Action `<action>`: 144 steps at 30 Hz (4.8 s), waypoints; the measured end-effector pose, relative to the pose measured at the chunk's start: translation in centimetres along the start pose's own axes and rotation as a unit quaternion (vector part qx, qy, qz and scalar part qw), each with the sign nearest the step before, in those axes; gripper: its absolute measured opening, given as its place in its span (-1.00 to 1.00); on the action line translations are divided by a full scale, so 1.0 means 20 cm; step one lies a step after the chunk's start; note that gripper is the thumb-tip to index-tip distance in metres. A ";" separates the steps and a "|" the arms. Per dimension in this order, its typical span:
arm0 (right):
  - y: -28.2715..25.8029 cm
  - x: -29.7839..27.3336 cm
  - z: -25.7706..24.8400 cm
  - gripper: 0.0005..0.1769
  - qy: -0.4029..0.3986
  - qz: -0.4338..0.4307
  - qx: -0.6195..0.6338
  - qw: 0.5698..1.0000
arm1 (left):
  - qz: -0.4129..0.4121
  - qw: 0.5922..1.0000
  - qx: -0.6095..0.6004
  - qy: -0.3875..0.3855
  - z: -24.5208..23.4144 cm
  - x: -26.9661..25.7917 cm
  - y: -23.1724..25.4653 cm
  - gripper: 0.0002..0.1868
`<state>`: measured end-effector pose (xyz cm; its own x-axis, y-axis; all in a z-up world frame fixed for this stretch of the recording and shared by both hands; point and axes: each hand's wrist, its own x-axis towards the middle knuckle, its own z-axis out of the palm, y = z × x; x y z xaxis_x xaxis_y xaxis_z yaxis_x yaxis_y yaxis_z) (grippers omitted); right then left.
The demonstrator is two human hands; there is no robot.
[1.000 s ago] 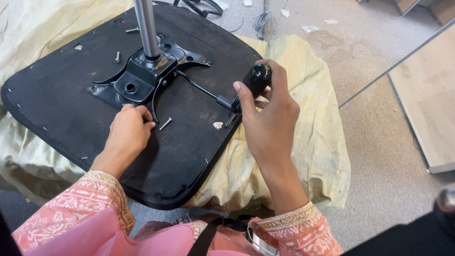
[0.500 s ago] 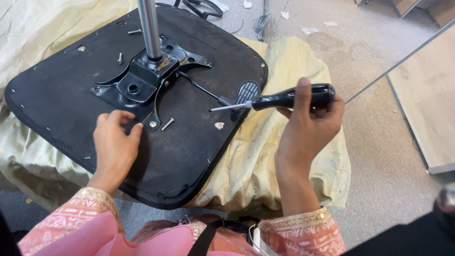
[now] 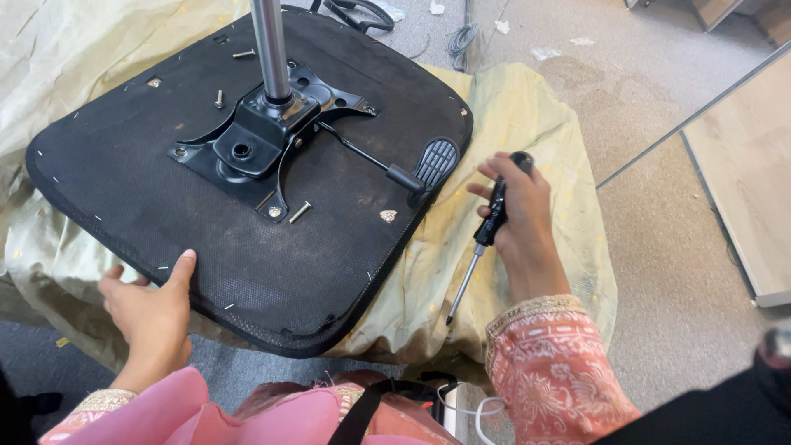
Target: The person assembles an office chair seat, aligning the metal mounting plate on the underside of the seat cushion and driving screws into it with a screwdriver, picking up screws one at a time and tightening them by hand.
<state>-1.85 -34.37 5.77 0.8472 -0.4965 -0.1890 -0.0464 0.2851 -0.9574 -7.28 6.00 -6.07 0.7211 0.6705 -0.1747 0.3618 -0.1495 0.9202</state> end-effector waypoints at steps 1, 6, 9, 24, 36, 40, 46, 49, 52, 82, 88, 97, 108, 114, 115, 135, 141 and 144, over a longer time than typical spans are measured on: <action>0.02 0.01 0.03 -0.64 -0.026 0.013 -0.013 0.999 | -0.058 0.995 -0.068 -0.033 0.00 -0.01 0.01 -0.08; 0.08 0.05 0.12 -0.62 -0.128 0.026 -0.013 0.991 | -0.195 0.956 -0.157 -0.150 -0.03 -0.09 0.05 -0.17; 0.11 0.06 0.13 -0.72 -0.154 0.026 -0.004 0.988 | -0.236 0.941 -0.151 -0.189 -0.03 -0.15 0.10 -0.14; 0.17 0.02 0.19 -0.83 -0.125 -0.080 -0.017 0.989 | -0.250 0.937 -0.106 -0.221 -0.04 -0.08 0.19 -0.25; 0.28 -0.21 0.39 -0.74 -0.101 -0.087 -0.033 0.991 | -0.222 0.931 0.010 -0.288 -0.23 0.47 0.17 -0.29; 0.30 -0.31 0.42 -0.74 -0.090 -0.101 -0.062 0.989 | -0.225 0.933 0.016 -0.281 -0.28 0.55 0.16 -0.28; 0.29 -0.40 0.44 -0.78 -0.084 -0.118 -0.106 0.984 | -0.227 0.936 0.026 -0.267 -0.30 0.59 0.17 -0.25; 0.27 -0.43 0.44 -0.77 -0.086 -0.114 -0.133 0.981 | -0.220 0.944 0.028 -0.242 -0.30 0.59 0.17 -0.27; 0.27 -0.46 0.44 -0.77 -0.089 -0.112 -0.142 0.979 | -0.215 0.951 0.009 -0.223 -0.31 0.60 0.15 -0.28; 0.06 -0.35 0.19 -0.77 -0.027 -0.092 -0.177 0.980 | 0.511 0.794 0.320 -0.082 0.18 0.12 0.33 -0.75; 0.03 -0.32 0.13 -0.78 -0.026 -0.087 -0.141 0.986 | 0.484 0.807 0.328 -0.083 0.22 0.10 0.33 -0.77; 0.02 -0.26 0.10 -0.79 -0.040 -0.077 -0.131 0.988 | 0.483 0.818 0.306 -0.053 0.22 0.02 0.28 -0.75; -0.01 -0.19 0.04 -0.79 -0.044 -0.077 -0.127 0.988 | 0.539 0.813 0.217 0.042 0.22 -0.05 0.25 -0.84; -0.03 -0.14 0.05 -0.72 -0.051 -0.097 -0.107 0.988 | 0.506 0.838 0.202 0.031 0.22 -0.04 0.24 -0.87; -0.03 -0.12 0.06 -0.71 -0.054 -0.100 -0.103 0.988 | 0.502 0.841 0.199 0.030 0.22 -0.04 0.24 -0.87; -0.02 0.11 0.13 -0.58 -0.200 -0.155 -0.013 0.967 | 0.419 0.900 0.122 0.013 0.23 -0.02 0.27 -0.84; 0.03 0.19 0.14 -0.73 -0.258 -0.218 -0.007 0.941 | 0.314 0.948 -0.045 -0.004 0.33 -0.12 0.47 -0.87; 0.06 0.21 0.18 -0.75 -0.278 -0.261 -0.011 0.924 | 0.336 0.937 -0.094 -0.026 0.42 -0.18 0.58 -0.88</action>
<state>3.51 -33.22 4.59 0.8983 -0.0610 0.4351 0.4393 0.1064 -0.8920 -0.74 -4.18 2.28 0.7779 0.4339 0.4546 -0.2913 -0.3919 0.8727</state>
